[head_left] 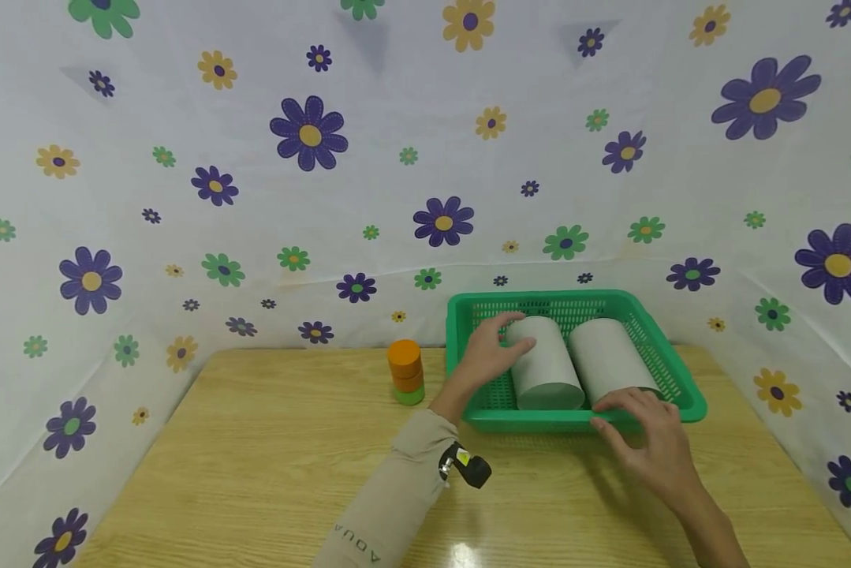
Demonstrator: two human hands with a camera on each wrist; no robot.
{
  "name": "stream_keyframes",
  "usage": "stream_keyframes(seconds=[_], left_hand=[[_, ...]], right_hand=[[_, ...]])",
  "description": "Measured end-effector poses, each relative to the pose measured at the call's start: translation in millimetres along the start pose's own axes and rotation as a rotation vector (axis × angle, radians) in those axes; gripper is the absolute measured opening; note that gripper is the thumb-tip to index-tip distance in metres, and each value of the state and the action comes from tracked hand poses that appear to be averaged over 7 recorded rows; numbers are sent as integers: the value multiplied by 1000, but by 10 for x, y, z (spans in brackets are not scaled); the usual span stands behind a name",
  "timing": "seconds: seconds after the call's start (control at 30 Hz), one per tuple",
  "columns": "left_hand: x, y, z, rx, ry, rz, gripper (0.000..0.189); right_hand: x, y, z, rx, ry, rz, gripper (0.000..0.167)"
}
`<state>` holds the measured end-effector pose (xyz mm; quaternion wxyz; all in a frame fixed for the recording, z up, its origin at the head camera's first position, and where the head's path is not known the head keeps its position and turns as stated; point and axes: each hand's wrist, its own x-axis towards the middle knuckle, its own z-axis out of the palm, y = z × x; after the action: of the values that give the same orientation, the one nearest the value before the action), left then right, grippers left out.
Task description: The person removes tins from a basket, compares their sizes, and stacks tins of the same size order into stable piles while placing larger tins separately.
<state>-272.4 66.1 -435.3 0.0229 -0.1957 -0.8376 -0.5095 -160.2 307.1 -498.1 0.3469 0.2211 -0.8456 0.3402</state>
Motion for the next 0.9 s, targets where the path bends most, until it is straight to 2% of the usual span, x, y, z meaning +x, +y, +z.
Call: stream_keyframes(seconds=[0.13,0.3,0.53,0.63,0.9], left_hand=[[65,-4,76,20,31,-31,46],[170,-43,171,39,25,-79,52],[249,-90,286,146,49,-154,54],[281,-105,324,122,46,-203,60],[392,-127,390,-54,-25,-312,84]], right_hand=[[-5,1,-4,0,0,-2,29],[-6,-6,-7,-5,3,2,29],[-2,2,-5,-5,3,2,28],[-7,9,-5,-3,3,1,29],[-13,32,2,-3,0,5,29]])
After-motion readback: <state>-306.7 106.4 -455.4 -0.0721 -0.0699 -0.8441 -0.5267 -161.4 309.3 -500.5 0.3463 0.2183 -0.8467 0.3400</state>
